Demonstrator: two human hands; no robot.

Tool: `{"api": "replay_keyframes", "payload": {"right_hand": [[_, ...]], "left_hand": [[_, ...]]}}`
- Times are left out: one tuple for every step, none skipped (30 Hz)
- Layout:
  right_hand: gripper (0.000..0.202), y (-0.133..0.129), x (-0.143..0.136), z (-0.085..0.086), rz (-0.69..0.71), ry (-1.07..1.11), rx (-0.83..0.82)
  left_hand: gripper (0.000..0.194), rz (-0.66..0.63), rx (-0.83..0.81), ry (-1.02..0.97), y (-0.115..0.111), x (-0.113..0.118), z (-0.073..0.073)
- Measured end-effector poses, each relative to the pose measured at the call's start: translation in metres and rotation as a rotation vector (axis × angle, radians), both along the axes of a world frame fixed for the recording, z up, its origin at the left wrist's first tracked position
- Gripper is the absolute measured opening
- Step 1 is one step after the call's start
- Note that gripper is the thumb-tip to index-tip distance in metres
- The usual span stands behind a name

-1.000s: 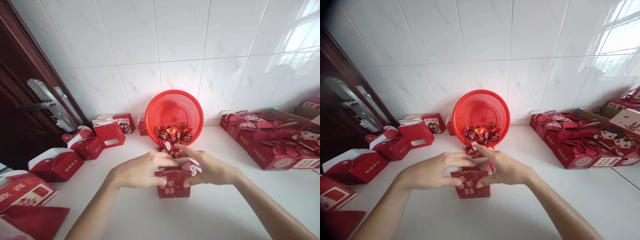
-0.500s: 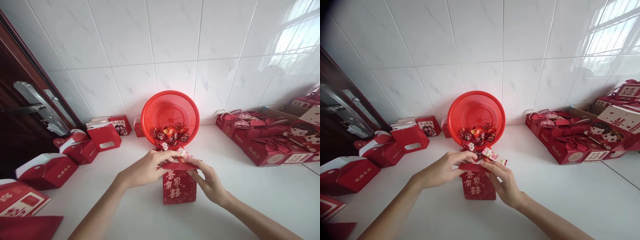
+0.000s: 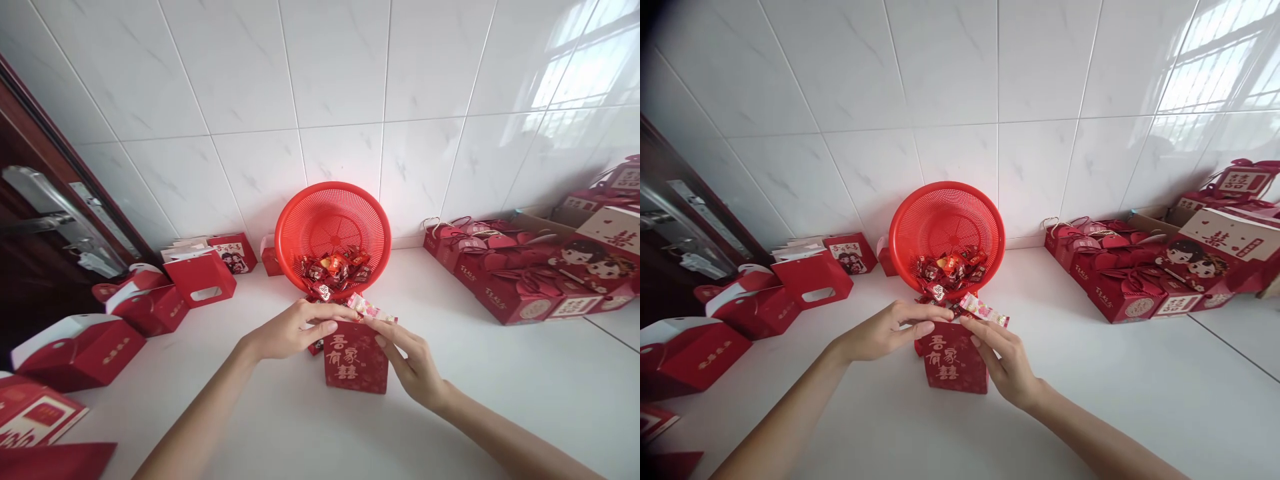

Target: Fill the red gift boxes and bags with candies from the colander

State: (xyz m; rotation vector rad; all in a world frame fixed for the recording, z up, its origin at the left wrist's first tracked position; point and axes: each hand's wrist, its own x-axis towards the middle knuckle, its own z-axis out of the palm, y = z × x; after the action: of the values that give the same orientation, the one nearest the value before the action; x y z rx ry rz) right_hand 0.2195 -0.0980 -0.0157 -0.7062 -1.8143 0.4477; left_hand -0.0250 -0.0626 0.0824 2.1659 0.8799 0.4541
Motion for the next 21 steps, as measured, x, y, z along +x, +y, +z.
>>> {"api": "replay_keyframes", "payload": {"right_hand": [[0.039,0.000,-0.001,0.000,-0.005,0.017,-0.037],[0.039,-0.001,-0.001,0.001,-0.010,0.029,-0.086],[0.037,-0.001,-0.001,0.002,-0.018,0.033,-0.142],[0.035,-0.001,0.000,0.003,-0.030,0.032,-0.194],[0.033,-0.001,0.000,0.004,-0.037,0.026,-0.235],[0.031,-0.001,0.001,0.004,-0.035,0.017,-0.264],[0.031,-0.001,0.001,0.005,-0.025,0.011,-0.283],[0.032,-0.001,0.001,0.006,-0.011,0.012,-0.293],[0.033,0.000,0.001,0.006,0.004,0.018,-0.296],[0.035,0.000,0.001,0.007,0.017,0.023,-0.296],[0.037,0.001,0.001,0.008,0.023,0.026,-0.297],[0.039,0.003,0.003,0.010,0.025,0.028,-0.301],[0.040,0.004,0.005,0.013,0.029,0.028,-0.310],[0.041,0.006,0.009,0.017,0.040,0.030,-0.326],[0.041,0.009,0.014,0.021,0.054,0.041,-0.345],[0.042,0.012,0.021,0.027,0.066,0.061,-0.366],[0.042,0.015,0.029,0.034,0.069,0.097,-0.385],[0.042,0.017,0.039,0.041,0.054,0.150,-0.394],[0.041,0.019,0.050,0.050,0.019,0.208,-0.393],[0.039,0.019,0.062,0.058,-0.039,0.276,-0.374],[0.037,0.018,0.074,0.066,-0.114,0.341,-0.350]], "left_hand": [[0.041,0.014,-0.041,-0.028,0.002,-0.001,-0.001],[0.045,0.030,-0.080,-0.045,0.003,-0.002,-0.002],[0.048,0.042,-0.109,-0.047,0.005,-0.002,-0.002],[0.046,0.052,-0.124,-0.037,0.006,-0.001,-0.002],[0.043,0.059,-0.125,-0.020,0.006,-0.001,-0.002],[0.040,0.060,-0.118,-0.003,0.006,0.000,-0.002],[0.039,0.054,-0.107,0.009,0.006,0.001,-0.002],[0.040,0.045,-0.098,0.016,0.006,0.002,-0.001],[0.041,0.038,-0.090,0.017,0.005,0.003,-0.001],[0.043,0.033,-0.084,0.014,0.005,0.003,-0.001],[0.044,0.032,-0.082,0.012,0.004,0.004,-0.002],[0.044,0.033,-0.086,0.006,0.004,0.004,-0.002],[0.044,0.032,-0.100,-0.005,0.005,0.004,-0.002],[0.043,0.021,-0.128,-0.027,0.006,0.004,-0.003],[0.044,-0.008,-0.170,-0.061,0.007,0.004,-0.004],[0.050,-0.051,-0.215,-0.100,0.009,0.005,-0.006],[0.058,-0.100,-0.255,-0.138,0.010,0.008,-0.009],[0.066,-0.140,-0.281,-0.170,0.010,0.012,-0.014],[0.071,-0.159,-0.283,-0.192,0.009,0.018,-0.021],[0.073,-0.158,-0.259,-0.201,0.006,0.027,-0.029],[0.070,-0.134,-0.213,-0.206,0.000,0.037,-0.040]]}}
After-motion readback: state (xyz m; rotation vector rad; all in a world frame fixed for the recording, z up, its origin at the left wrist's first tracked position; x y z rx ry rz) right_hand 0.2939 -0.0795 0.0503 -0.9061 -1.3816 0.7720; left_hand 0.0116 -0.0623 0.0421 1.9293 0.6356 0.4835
